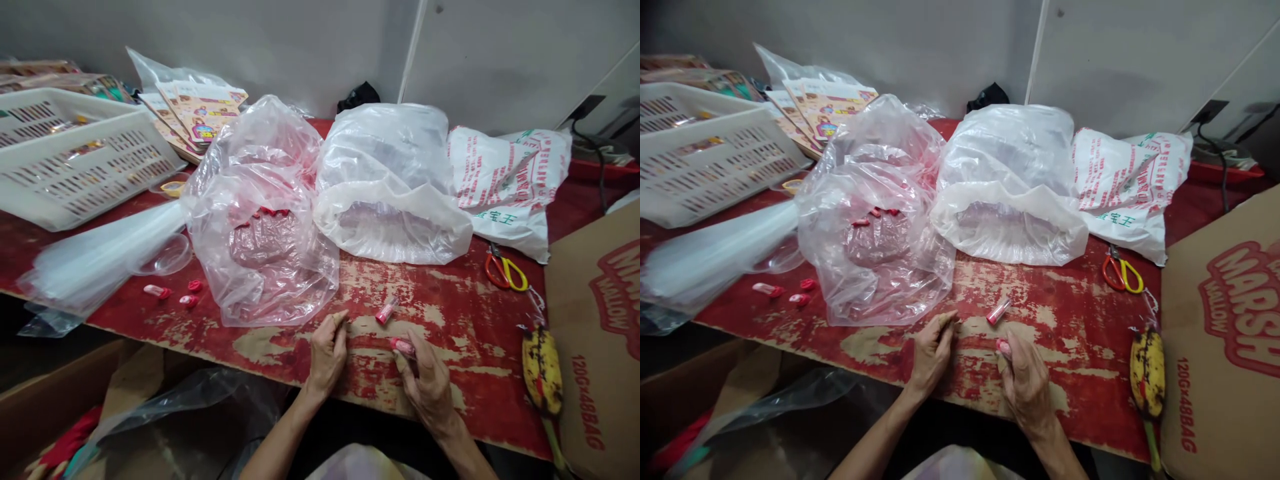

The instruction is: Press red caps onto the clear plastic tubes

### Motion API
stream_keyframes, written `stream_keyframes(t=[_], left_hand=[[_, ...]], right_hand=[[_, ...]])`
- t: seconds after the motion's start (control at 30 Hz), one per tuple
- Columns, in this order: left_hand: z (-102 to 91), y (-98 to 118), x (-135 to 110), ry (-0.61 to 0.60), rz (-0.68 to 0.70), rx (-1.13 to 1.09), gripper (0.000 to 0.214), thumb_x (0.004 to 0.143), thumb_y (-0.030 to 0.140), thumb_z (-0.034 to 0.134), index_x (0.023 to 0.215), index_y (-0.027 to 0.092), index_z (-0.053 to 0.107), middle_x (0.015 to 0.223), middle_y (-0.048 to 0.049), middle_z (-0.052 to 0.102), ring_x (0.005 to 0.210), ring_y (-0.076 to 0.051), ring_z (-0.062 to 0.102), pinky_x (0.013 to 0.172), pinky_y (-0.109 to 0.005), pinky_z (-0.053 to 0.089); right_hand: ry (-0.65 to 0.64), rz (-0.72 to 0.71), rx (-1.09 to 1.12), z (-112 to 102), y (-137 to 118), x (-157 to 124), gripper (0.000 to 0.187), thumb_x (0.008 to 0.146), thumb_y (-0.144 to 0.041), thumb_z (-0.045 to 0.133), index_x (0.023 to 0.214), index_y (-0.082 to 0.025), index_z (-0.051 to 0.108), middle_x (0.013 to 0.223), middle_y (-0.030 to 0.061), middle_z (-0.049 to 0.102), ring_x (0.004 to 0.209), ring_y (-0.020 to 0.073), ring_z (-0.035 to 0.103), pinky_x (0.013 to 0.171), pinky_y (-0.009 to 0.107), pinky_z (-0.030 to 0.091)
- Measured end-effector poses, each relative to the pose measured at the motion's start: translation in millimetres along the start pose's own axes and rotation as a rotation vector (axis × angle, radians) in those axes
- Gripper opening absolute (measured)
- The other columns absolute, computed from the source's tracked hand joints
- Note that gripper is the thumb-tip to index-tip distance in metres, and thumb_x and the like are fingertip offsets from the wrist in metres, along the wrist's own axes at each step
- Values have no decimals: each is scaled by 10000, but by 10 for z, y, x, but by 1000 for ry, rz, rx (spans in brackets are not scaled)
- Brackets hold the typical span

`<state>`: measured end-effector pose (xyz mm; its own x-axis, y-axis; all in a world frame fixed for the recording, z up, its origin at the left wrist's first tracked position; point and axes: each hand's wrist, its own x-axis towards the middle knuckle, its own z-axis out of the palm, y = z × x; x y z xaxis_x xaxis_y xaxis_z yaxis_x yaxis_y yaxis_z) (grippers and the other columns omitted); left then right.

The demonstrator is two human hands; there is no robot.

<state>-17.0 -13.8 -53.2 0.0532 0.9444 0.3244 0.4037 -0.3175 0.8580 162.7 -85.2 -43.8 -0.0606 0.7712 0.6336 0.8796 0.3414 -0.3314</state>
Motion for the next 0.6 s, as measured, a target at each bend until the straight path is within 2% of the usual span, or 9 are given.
stream_keyframes(t=[0.13,0.23,0.37,0.5,0.6], left_hand=[[-9,10,1,-9,-37,-4,249,854,165,473,1025,184,654,853,-35,680,751,-134,643,703,-255,526],[-11,-19,-11,-24,-66,-16,256,854,161,468,1036,187,646,834,-28,674,727,-130,642,695,-258,526],[-8,-48,-27,-17,-84,-24,248,856,164,468,1028,187,645,846,-30,672,743,-133,641,702,-261,523],[-12,-38,-28,-34,-85,-30,245,865,169,461,1026,186,645,825,-25,663,730,-129,635,695,-257,516],[-17,-24,-21,-38,-87,-25,234,871,183,465,1021,189,646,811,-20,654,718,-127,630,683,-252,509]], right_hand=[[-56,49,-11,9,0,-26,555,924,-148,481,1438,-220,284,1025,115,683,843,229,679,719,381,574],[-15,125,16,21,19,-49,559,919,-149,495,1432,-213,283,1006,101,685,853,205,683,747,345,575],[-80,118,-21,30,29,-47,485,932,-164,460,1397,-225,338,1033,104,676,862,214,683,708,344,578],[-32,176,-9,29,28,-44,525,926,-164,475,1418,-218,302,1008,94,677,850,205,683,706,327,576],[-112,145,-14,35,42,-53,505,926,-159,453,1409,-229,324,1021,92,676,848,211,681,706,342,573]])
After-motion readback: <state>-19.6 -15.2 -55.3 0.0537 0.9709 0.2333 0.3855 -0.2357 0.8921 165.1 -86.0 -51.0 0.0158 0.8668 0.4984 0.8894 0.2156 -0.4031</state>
